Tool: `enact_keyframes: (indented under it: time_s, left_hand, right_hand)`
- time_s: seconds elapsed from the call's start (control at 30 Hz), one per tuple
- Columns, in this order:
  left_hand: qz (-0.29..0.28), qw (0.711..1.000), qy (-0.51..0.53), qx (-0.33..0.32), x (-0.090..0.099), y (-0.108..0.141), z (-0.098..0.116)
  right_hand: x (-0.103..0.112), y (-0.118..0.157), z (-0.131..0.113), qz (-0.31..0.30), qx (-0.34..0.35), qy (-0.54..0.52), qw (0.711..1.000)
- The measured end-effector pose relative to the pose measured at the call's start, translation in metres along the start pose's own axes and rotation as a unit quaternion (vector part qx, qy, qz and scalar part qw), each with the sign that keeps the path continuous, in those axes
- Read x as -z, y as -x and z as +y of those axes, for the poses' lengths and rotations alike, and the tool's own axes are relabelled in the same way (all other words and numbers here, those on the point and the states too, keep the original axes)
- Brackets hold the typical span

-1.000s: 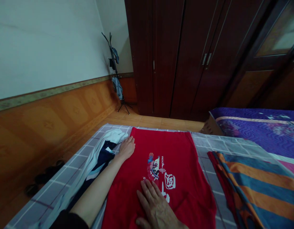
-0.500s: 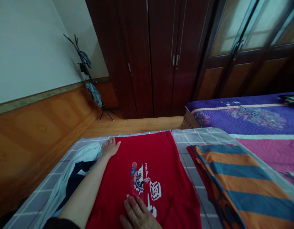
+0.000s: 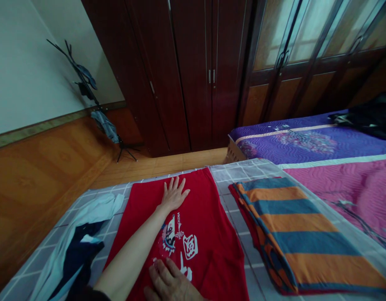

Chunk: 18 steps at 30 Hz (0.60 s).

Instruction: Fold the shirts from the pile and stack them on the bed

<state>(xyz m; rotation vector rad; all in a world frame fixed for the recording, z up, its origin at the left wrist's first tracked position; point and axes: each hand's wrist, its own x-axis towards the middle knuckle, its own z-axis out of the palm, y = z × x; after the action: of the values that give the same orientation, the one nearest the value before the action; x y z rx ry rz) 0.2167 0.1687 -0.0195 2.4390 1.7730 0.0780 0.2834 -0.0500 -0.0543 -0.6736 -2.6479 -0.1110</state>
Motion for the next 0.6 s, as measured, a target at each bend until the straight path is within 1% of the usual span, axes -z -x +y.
enact_keyframes:
  time_s: [0.07, 0.13, 0.2, 0.23, 0.27, 0.33, 0.47, 0.53, 0.6]
  left_hand:
    - [-0.008, 1.000, 0.012, -0.017, 0.004, 0.002, 0.007]
    - [-0.020, 0.999, 0.029, -0.024, 0.010, 0.008, 0.010]
    - [-0.030, 0.998, 0.051, -0.036, 0.020, 0.021, 0.007]
    - [-0.031, 0.996, 0.063, -0.045, 0.026, 0.032, 0.003]
    - [-0.031, 0.995, 0.074, -0.053, 0.033, 0.046, -0.001]
    - [-0.021, 0.993, 0.094, -0.066, 0.046, 0.081, -0.012]
    - [0.045, 0.985, 0.148, -0.076, 0.067, 0.166, -0.033]
    - [0.070, 0.981, 0.170, -0.061, 0.073, 0.206, -0.043]
    - [0.070, 0.982, 0.171, -0.041, 0.072, 0.243, -0.051]
  right_hand:
    - [0.012, 0.002, -0.001, -0.019, -0.011, -0.034, 0.999]
    - [0.029, 0.004, -0.003, -0.035, -0.024, -0.087, 0.995]
    - [0.046, 0.006, -0.005, -0.054, -0.044, -0.145, 0.987]
    - [0.053, 0.007, -0.005, -0.065, -0.055, -0.168, 0.982]
    - [0.058, 0.007, -0.006, -0.075, -0.066, -0.185, 0.978]
    - [0.063, 0.006, -0.006, -0.088, -0.078, -0.206, 0.971]
    - [0.064, 0.002, -0.005, -0.070, -0.113, -0.229, 0.964]
    - [0.071, -0.001, -0.001, -0.044, -0.131, -0.235, 0.962]
    - [0.084, -0.003, 0.003, -0.021, -0.152, -0.231, 0.961]
